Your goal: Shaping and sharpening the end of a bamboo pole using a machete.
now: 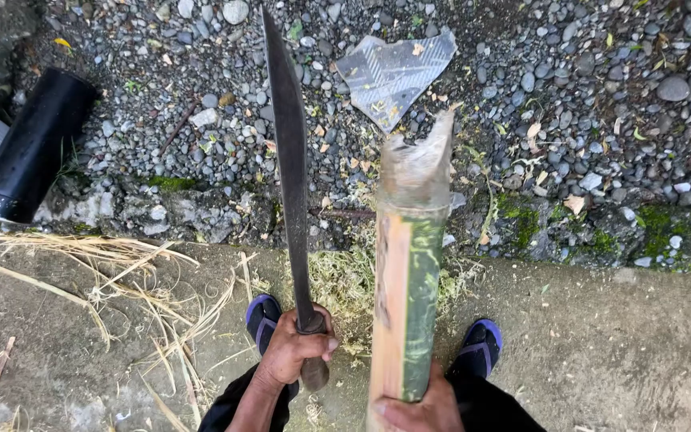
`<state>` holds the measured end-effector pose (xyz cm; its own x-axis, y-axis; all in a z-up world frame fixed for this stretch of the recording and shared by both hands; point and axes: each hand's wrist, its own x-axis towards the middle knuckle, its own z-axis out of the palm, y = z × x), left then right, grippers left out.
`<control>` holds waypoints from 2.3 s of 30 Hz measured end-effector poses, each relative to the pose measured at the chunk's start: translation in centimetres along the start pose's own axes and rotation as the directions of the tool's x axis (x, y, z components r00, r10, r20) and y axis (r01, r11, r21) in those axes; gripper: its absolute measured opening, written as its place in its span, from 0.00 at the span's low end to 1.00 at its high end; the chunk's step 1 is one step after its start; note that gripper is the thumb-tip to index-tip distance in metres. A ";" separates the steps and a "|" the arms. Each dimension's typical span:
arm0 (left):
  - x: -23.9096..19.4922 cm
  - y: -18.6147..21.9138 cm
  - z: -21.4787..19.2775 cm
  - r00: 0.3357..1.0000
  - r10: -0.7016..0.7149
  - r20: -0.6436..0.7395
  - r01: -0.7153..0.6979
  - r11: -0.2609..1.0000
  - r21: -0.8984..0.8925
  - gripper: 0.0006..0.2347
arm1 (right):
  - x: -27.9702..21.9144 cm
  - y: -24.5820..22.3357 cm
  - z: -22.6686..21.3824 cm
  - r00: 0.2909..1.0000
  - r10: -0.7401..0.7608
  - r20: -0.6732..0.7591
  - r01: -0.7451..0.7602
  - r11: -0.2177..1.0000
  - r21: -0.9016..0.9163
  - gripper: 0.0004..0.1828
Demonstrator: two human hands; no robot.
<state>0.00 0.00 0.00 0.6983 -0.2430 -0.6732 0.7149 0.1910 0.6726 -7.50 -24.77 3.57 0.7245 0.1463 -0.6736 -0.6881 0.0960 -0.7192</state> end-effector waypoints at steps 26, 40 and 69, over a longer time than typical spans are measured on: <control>-1.8 3.5 -1.4 0.991 0.087 -0.100 -0.046 0.933 0.356 0.11 | 0.7 -0.9 3.9 0.829 -0.065 -0.555 -0.354 0.708 -0.611 0.53; -5.6 -0.1 1.6 0.932 0.295 -0.211 -0.110 0.784 0.612 0.15 | -0.6 -1.5 4.2 0.848 -0.205 -0.488 -0.207 0.720 -0.662 0.42; -3.9 -5.9 1.3 0.905 0.279 -0.320 -0.089 0.862 0.499 0.26 | 1.2 0.4 -0.5 0.649 -0.706 -0.284 0.153 0.486 -0.860 0.26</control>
<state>-6.98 -1.39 -0.90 0.8429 0.1375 -0.5202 0.5365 -0.2888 0.7930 -6.89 -25.09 2.39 0.9673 -0.2525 0.0227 -0.1890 -0.7780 -0.5991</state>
